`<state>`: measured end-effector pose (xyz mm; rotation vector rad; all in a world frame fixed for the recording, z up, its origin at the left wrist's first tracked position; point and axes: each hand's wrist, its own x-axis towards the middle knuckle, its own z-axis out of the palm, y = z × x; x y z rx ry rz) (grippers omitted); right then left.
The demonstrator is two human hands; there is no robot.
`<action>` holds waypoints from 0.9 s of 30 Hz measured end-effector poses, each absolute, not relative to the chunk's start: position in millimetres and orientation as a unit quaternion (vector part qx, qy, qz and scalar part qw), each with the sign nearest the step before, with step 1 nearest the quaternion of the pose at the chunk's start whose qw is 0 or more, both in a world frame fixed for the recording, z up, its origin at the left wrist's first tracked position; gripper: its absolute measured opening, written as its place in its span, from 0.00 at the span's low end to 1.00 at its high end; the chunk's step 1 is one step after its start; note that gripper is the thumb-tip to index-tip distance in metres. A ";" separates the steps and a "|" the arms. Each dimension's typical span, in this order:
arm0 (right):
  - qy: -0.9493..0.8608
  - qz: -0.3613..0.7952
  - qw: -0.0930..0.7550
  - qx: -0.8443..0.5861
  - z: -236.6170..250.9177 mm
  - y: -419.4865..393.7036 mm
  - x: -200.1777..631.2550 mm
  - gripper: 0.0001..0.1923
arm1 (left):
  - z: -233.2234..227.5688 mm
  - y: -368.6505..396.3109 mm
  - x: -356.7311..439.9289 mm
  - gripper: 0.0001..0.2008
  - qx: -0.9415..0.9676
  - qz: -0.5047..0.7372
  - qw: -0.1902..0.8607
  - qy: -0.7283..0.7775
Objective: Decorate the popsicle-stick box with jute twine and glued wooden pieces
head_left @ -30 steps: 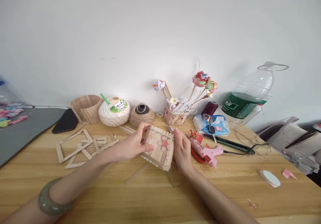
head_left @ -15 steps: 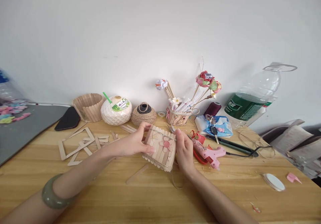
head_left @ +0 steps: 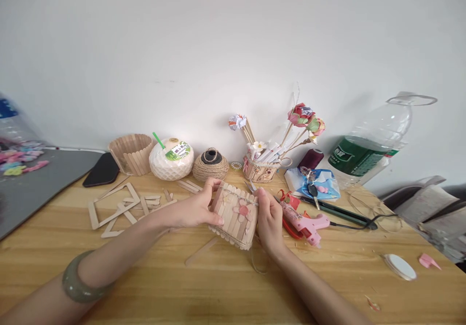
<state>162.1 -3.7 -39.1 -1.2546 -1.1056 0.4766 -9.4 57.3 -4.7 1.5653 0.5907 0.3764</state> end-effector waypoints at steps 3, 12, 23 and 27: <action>-0.487 0.208 0.645 -0.551 -39.6 -3.3 162.1 0.19 | -4.3 57.2 -11.5 0.37 0.691 0.150 0.660 0.255; -0.482 0.214 0.648 -0.550 -39.3 -2.3 162.5 0.20 | -4.4 56.1 -9.0 0.36 0.693 0.158 0.650 0.270; -0.466 0.238 0.665 -0.532 -39.2 -2.4 162.5 0.19 | -6.2 56.8 -7.1 0.40 0.723 0.145 0.613 0.284; -0.460 0.272 0.682 -0.499 -41.7 -1.8 167.2 0.18 | -5.5 49.5 -7.6 0.42 0.761 0.134 0.555 0.308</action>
